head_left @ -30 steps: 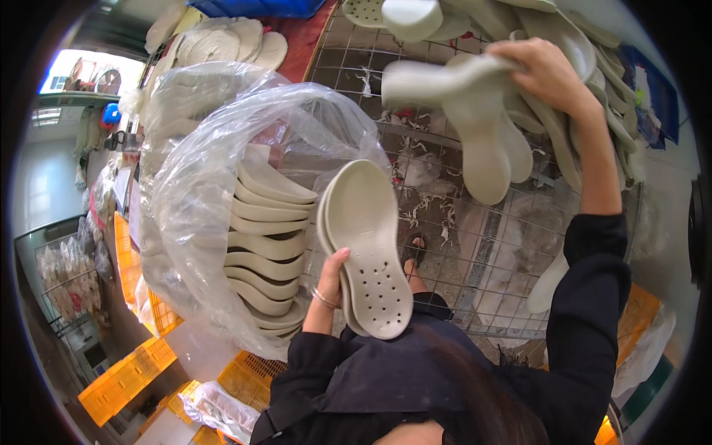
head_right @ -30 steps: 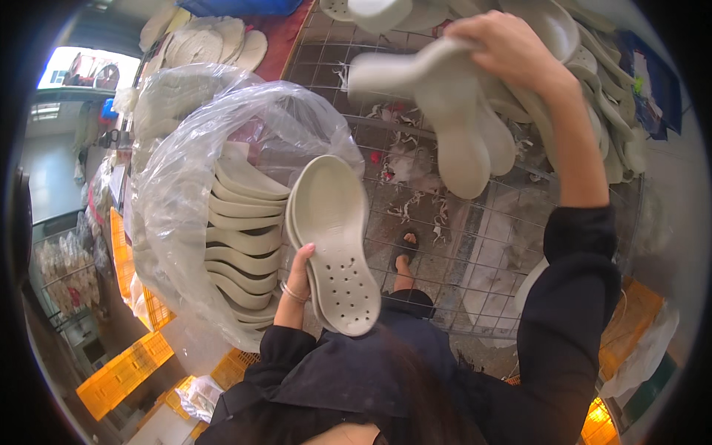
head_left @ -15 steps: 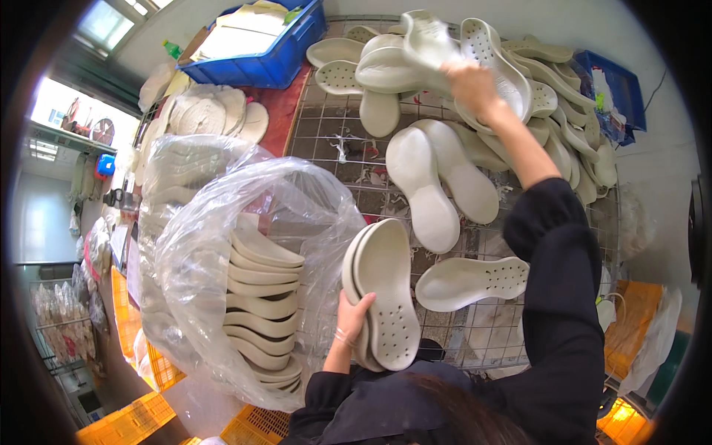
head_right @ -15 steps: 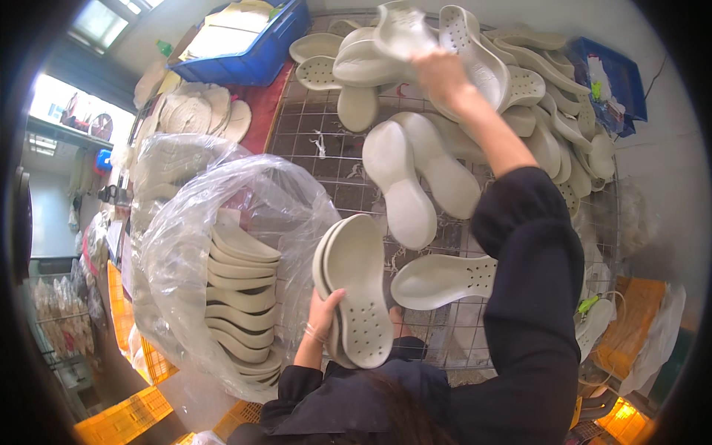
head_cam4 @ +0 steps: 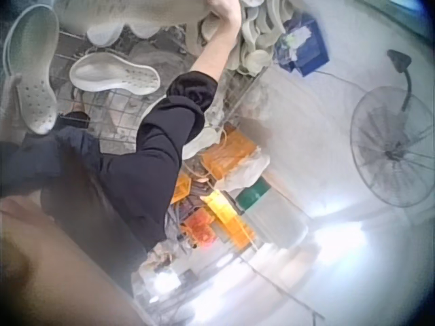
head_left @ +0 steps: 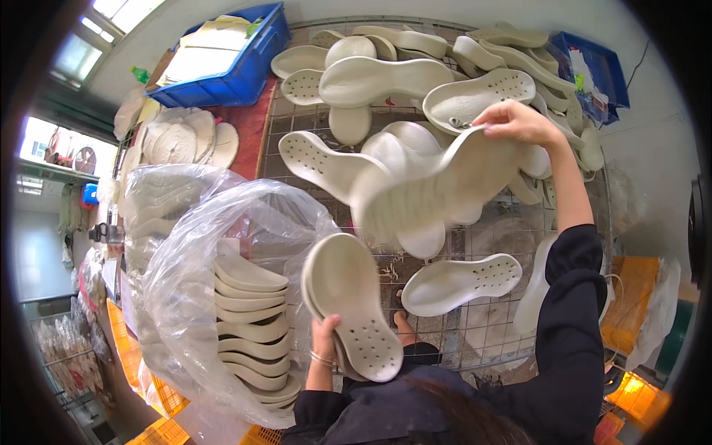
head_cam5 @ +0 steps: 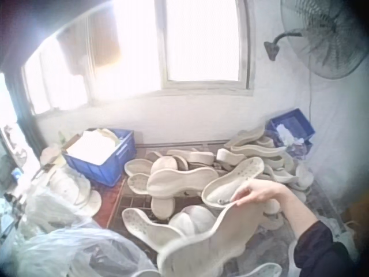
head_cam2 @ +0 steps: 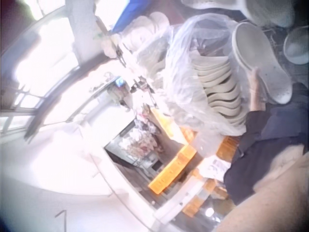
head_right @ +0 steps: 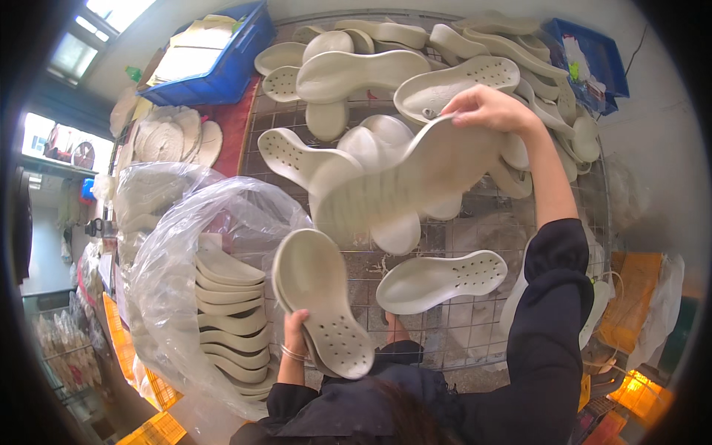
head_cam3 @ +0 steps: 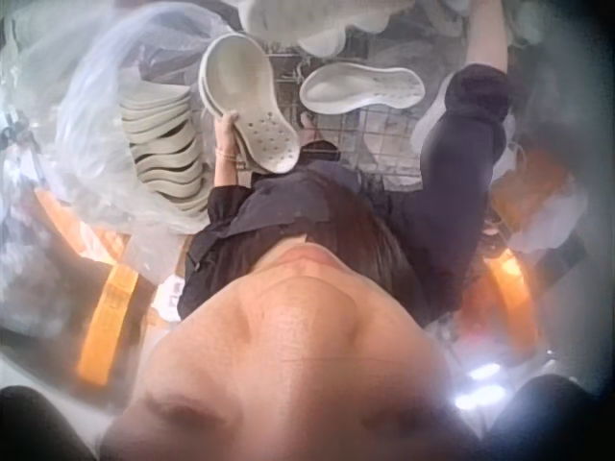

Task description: The person repeatedly picks up white slipper soles from a wire rack, stacks them into groups, and places the stacks into a large plastic bag. The person also moves stacks between the bag and a yellow crate.

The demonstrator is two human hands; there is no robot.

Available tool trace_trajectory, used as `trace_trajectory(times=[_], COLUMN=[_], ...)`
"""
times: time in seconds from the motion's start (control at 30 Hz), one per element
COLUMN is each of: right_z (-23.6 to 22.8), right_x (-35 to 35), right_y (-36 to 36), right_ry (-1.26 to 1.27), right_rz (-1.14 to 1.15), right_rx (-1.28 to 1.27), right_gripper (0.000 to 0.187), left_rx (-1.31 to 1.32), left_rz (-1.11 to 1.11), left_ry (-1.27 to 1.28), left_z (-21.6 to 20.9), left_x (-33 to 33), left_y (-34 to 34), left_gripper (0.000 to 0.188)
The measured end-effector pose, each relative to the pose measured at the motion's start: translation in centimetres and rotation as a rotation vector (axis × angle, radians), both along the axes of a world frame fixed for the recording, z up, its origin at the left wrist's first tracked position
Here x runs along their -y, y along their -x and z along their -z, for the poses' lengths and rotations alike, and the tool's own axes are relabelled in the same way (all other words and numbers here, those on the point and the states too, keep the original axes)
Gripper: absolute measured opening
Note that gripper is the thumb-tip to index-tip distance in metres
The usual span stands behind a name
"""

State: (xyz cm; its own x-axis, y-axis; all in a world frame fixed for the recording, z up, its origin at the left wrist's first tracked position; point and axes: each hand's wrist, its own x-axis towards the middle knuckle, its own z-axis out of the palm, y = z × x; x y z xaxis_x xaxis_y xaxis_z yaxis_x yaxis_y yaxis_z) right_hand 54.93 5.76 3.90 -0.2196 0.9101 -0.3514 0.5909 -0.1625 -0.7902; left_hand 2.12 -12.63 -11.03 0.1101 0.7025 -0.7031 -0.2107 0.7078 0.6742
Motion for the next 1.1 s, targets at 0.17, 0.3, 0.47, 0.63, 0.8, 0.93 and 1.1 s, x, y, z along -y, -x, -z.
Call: trace_trajectory(times=[0.17,0.3,0.47,0.63,0.8,0.93,1.1], right_z=[4.3,4.4,-2.5,2.1,9.8,9.4,12.5], right_x=[-2.2,-3.3,5.8,14.0,17.7,19.6,18.6], right_y=[-2.6,-2.3,11.6,28.8,34.0,40.1,43.9], right_ry=[-0.697,-0.636,-0.835,-0.199,0.076,-0.149,-0.290], right_rz=[-0.097,-0.212,-0.281,-0.133,0.304,0.250,0.393], right_rx=[1.224,0.936,0.668,0.018,0.132,0.466,0.617], right_gripper=[0.062,0.040,0.026,0.025,0.029,0.109,0.136], left_rx=[0.062,0.148,-0.225,-0.772,-0.651,-0.851,-0.911], left_rz=[0.068,0.134,0.150,0.138,0.446,0.622,0.886], left_ry=[0.040,0.090,-0.237,-0.489,-0.442,-0.558,-0.822], left_z=[2.3,2.9,-1.4,-4.1,-2.3,-1.6,-4.9], left_x=[-1.1,-1.2,-1.8,-0.4,2.0,4.7,1.7], left_y=[-2.1,-5.5,-3.3,0.8,4.6,3.9,7.5], left_gripper=[0.051,0.048,0.060,0.077,0.075,0.064,0.066])
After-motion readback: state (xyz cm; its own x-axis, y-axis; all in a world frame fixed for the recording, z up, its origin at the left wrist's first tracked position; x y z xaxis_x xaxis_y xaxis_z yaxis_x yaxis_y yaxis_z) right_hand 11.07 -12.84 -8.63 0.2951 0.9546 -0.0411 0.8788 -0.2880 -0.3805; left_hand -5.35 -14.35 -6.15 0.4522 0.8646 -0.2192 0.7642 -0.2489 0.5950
